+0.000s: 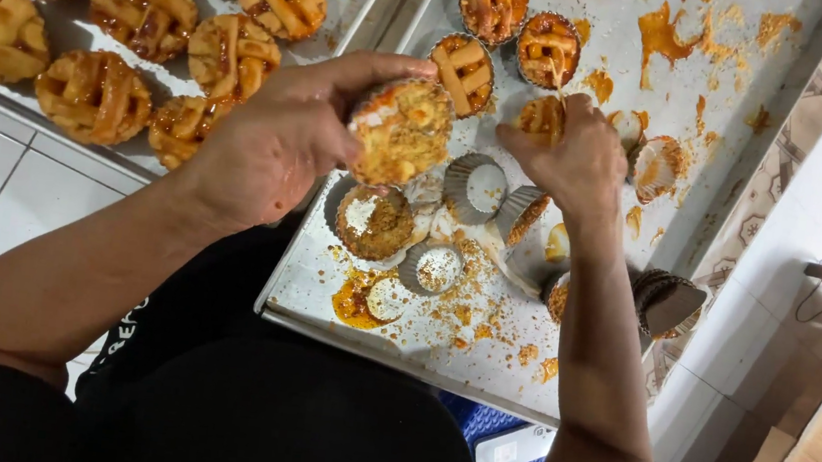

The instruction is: Removing small lattice-topped pies from their paper molds using a wooden skewer and placing them on a baking sheet.

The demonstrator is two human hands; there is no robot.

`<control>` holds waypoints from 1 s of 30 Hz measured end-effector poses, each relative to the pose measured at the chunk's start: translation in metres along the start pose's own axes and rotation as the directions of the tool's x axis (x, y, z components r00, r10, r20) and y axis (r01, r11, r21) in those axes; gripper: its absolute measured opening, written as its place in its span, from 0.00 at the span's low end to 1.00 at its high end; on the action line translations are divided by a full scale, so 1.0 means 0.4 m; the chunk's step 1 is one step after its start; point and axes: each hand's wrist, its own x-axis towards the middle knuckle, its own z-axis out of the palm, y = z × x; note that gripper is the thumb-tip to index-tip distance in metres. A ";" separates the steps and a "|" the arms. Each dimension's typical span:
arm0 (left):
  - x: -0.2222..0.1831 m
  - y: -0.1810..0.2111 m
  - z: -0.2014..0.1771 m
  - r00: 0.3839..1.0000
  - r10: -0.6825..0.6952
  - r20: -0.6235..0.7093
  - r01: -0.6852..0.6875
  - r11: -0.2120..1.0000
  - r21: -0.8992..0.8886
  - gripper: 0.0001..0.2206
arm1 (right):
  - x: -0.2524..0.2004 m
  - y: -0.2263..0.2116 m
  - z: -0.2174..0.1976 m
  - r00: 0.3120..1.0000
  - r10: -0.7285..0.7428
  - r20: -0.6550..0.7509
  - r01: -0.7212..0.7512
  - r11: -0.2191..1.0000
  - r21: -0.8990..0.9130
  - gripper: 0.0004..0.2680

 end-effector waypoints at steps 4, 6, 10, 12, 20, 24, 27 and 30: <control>-0.020 0.042 0.024 0.992 -0.122 0.030 0.105 0.936 0.335 0.35 | -0.055 0.011 -0.047 0.966 -0.180 -0.186 0.181 0.983 -0.011 0.28; -0.020 0.044 0.037 0.991 -0.103 0.085 0.061 0.919 0.390 0.37 | -0.114 -0.008 -0.073 0.941 -0.178 -0.289 0.201 0.978 0.053 0.24; -0.012 0.037 0.099 0.940 -0.336 -0.055 0.315 0.794 0.520 0.39 | -0.272 -0.036 -0.054 0.936 -0.209 -0.284 0.337 0.763 0.552 0.05; -0.015 0.003 0.119 0.870 -0.477 -0.126 0.455 0.676 0.580 0.42 | -0.331 -0.042 -0.018 0.901 -0.298 -0.315 0.431 0.686 0.586 0.08; -0.048 -0.208 0.118 0.852 -0.430 0.298 0.259 0.842 0.474 0.35 | -0.415 -0.005 0.090 0.995 0.079 -0.068 0.046 0.250 0.967 0.05; -0.033 -0.201 0.142 0.850 -0.424 0.313 0.191 0.801 0.567 0.31 | -0.392 0.072 0.041 0.978 0.188 -0.087 0.027 0.301 0.953 0.05; -0.030 -0.194 0.128 0.860 -0.448 0.244 0.185 0.720 0.669 0.28 | -0.330 0.163 0.002 0.929 0.359 -0.088 -0.201 0.693 0.693 0.04; -0.003 -0.177 0.138 0.891 -0.439 0.113 0.231 0.654 0.721 0.24 | -0.249 0.312 0.054 0.865 0.392 -0.313 -0.201 0.843 0.500 0.04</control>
